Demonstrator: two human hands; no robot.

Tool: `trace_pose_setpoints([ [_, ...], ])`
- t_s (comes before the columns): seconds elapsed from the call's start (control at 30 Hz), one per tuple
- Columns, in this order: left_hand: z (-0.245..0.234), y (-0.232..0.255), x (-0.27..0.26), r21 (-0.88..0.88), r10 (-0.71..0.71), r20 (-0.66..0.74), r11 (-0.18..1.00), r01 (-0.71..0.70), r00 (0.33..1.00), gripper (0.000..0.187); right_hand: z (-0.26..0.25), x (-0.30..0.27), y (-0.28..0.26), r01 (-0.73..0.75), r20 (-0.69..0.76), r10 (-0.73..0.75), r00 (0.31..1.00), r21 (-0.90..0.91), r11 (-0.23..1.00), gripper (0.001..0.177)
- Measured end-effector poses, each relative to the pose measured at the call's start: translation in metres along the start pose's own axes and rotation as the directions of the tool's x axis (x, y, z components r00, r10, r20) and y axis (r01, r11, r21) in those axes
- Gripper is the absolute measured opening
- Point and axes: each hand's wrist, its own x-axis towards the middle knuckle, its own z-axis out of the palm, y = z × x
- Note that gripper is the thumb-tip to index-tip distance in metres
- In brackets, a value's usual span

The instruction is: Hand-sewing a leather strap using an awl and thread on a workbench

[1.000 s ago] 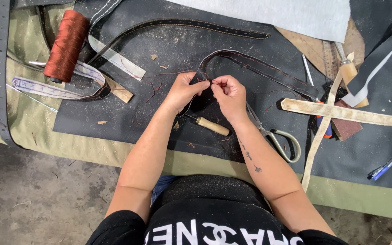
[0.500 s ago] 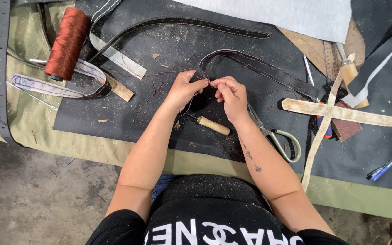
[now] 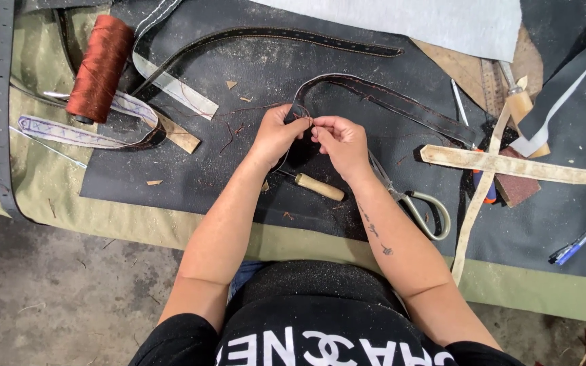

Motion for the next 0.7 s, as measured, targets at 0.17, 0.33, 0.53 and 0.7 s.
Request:
trace_pose_setpoints([
  [0.17,0.004,0.002,0.0,-0.017,0.012,-0.03,1.0,-0.013,0.999,0.006,0.0,0.007,0.013,0.03,-0.001,-0.03,1.0,-0.015,0.999,0.026],
  [0.33,0.005,-0.01,0.004,-0.029,0.018,-0.031,0.999,-0.019,0.999,0.005,0.001,0.008,0.015,0.054,-0.002,-0.054,0.999,-0.066,0.996,0.029],
  [0.53,0.004,-0.014,0.003,0.009,0.047,0.009,0.999,-0.047,0.999,0.003,0.003,0.005,0.019,0.031,-0.031,-0.037,0.999,-0.147,0.989,0.016],
  [0.7,0.002,-0.016,0.005,-0.037,0.042,0.008,0.998,-0.041,0.999,0.004,0.004,0.004,0.005,0.016,-0.074,-0.026,0.997,-0.129,0.991,0.014],
])
